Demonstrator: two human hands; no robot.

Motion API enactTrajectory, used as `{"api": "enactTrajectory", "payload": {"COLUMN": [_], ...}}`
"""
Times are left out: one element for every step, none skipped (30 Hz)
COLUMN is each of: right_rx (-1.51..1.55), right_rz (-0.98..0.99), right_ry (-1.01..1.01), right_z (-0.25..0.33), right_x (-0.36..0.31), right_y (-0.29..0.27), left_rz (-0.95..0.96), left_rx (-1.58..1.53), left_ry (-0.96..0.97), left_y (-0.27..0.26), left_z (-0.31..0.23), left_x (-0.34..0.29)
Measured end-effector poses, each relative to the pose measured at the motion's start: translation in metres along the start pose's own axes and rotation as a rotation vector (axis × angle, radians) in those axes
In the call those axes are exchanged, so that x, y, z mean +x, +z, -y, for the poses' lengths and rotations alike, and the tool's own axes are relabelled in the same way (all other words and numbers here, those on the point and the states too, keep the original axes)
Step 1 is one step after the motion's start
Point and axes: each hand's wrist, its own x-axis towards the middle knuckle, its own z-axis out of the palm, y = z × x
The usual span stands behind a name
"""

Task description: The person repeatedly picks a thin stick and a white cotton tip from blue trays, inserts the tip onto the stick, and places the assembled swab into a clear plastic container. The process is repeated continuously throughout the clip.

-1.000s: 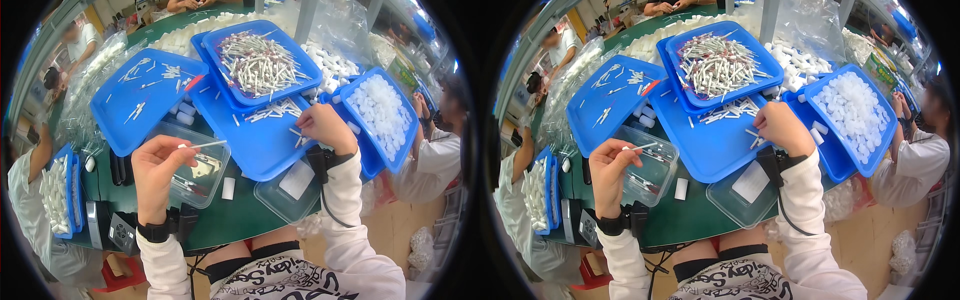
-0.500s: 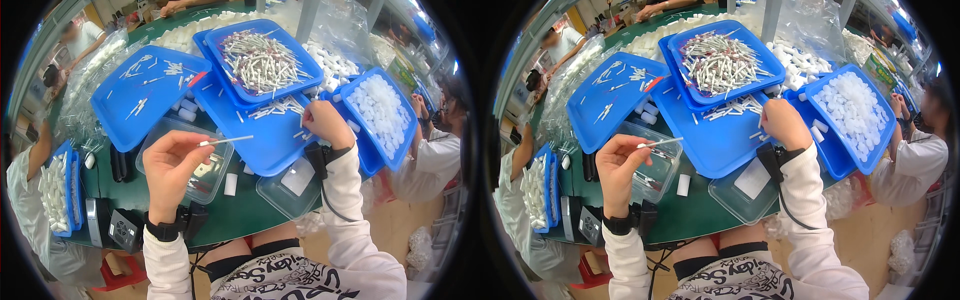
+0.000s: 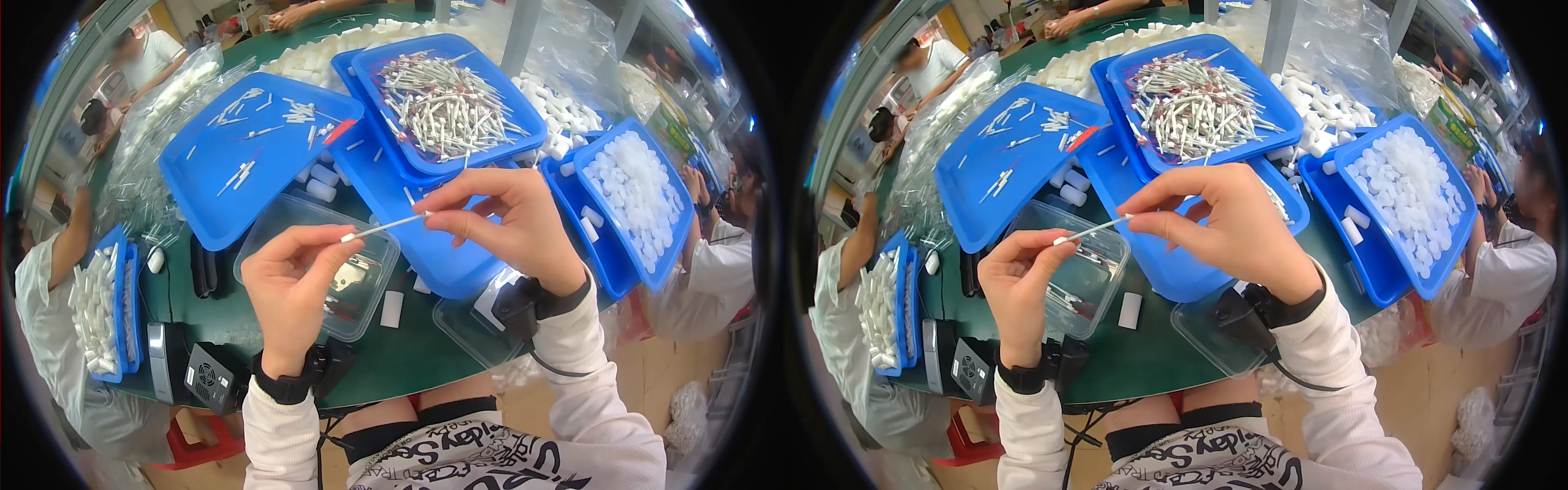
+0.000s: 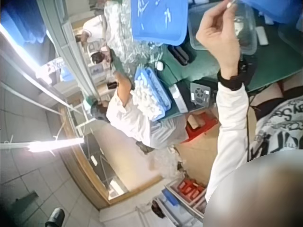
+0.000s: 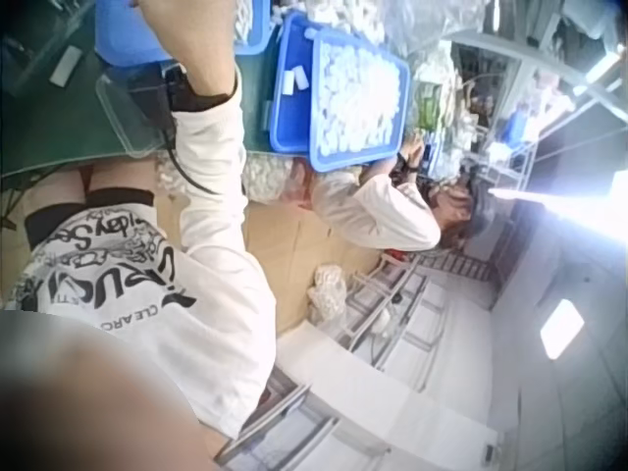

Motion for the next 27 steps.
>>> {"api": "enactTrajectory", "payload": {"right_rx": [-0.022, -0.027, -0.033, -0.040, -0.031, -0.022, -0.014, -0.018, -0.021, -0.025, -0.037, -0.048, -0.059, -0.064, -0.069, -0.073, -0.082, -0.092, -0.101, -0.181, -0.259, -0.337, -0.411, -0.485, -0.560, -0.557, -0.557], "right_rz": [-0.012, -0.013, -0.016, -0.018, -0.014, -0.011, -0.008, -0.006, -0.004, -0.002, -0.009, -0.016, -0.023, -0.011, 0.001, 0.013, 0.023, 0.032, 0.042, 0.012, -0.018, -0.048, -0.061, -0.073, -0.086, -0.117, -0.149], "right_ry": [-0.013, -0.004, 0.004, 0.013, 0.004, -0.003, -0.010, -0.013, -0.018, -0.024, -0.022, -0.022, -0.022, -0.033, -0.042, -0.051, -0.094, -0.136, -0.178, -0.248, -0.319, -0.390, -0.441, -0.491, -0.541, -0.597, -0.654], "right_z": [-0.003, -0.003, -0.004, -0.004, -0.005, -0.006, -0.007, -0.008, -0.008, -0.009, -0.010, -0.010, -0.011, -0.010, -0.009, -0.009, -0.010, -0.013, -0.015, -0.017, -0.019, -0.022, -0.024, -0.027, -0.029, -0.030, -0.031], "right_x": [0.000, -0.001, -0.002, -0.002, -0.002, -0.002, -0.002, -0.003, -0.002, -0.002, -0.003, -0.003, -0.004, -0.003, -0.003, -0.003, -0.002, -0.001, -0.001, -0.001, -0.002, -0.002, -0.002, -0.003, -0.003, -0.001, 0.000], "right_y": [-0.001, -0.002, -0.004, -0.005, -0.005, -0.004, -0.003, -0.003, -0.003, -0.003, -0.003, -0.004, -0.005, -0.004, -0.004, -0.003, -0.002, -0.001, 0.000, 0.006, 0.013, 0.018, 0.019, 0.019, 0.020, 0.022, 0.024], "left_rz": [0.000, -0.001, -0.004, -0.006, -0.008, 0.000, 0.009, 0.018, 0.018, 0.019, 0.019, 0.022, 0.025, 0.027, 0.030, 0.033, 0.035, 0.042, 0.048, 0.054, 0.071, 0.087, 0.103, 0.081, 0.070, 0.058, 0.047], "left_rx": [-0.005, -0.010, -0.003, 0.004, 0.012, 0.012, 0.012, 0.012, 0.007, 0.002, -0.003, 0.003, 0.008, 0.013, 0.017, 0.020, 0.024, 0.072, 0.120, 0.168, 0.216, 0.264, 0.313, 0.321, 0.268, 0.214, 0.157], "left_ry": [0.007, 0.015, 0.017, 0.018, 0.020, 0.020, 0.020, 0.020, 0.026, 0.032, 0.038, 0.039, 0.040, 0.041, 0.044, 0.047, 0.050, 0.087, 0.125, 0.162, 0.201, 0.241, 0.280, 0.252, 0.179, 0.107, 0.037], "left_y": [0.001, 0.001, 0.001, 0.001, 0.001, 0.001, 0.002, 0.003, 0.003, 0.003, 0.003, 0.003, 0.002, 0.002, 0.003, 0.004, 0.005, 0.005, 0.005, 0.005, 0.005, 0.006, 0.007, 0.008, 0.009, 0.009, 0.010], "left_z": [0.001, 0.001, 0.001, 0.001, 0.001, 0.002, 0.003, 0.004, 0.004, 0.004, 0.004, 0.004, 0.005, 0.005, 0.005, 0.004, 0.004, 0.005, 0.008, 0.010, 0.013, 0.016, 0.018, 0.020, 0.017, 0.013, 0.010], "left_x": [0.000, 0.000, -0.001, -0.001, -0.001, -0.001, -0.001, -0.002, -0.001, -0.001, -0.001, 0.000, 0.000, 0.000, -0.001, -0.001, -0.002, -0.002, -0.002, -0.002, -0.002, -0.002, -0.002, -0.002, -0.003, -0.004, -0.004]}}
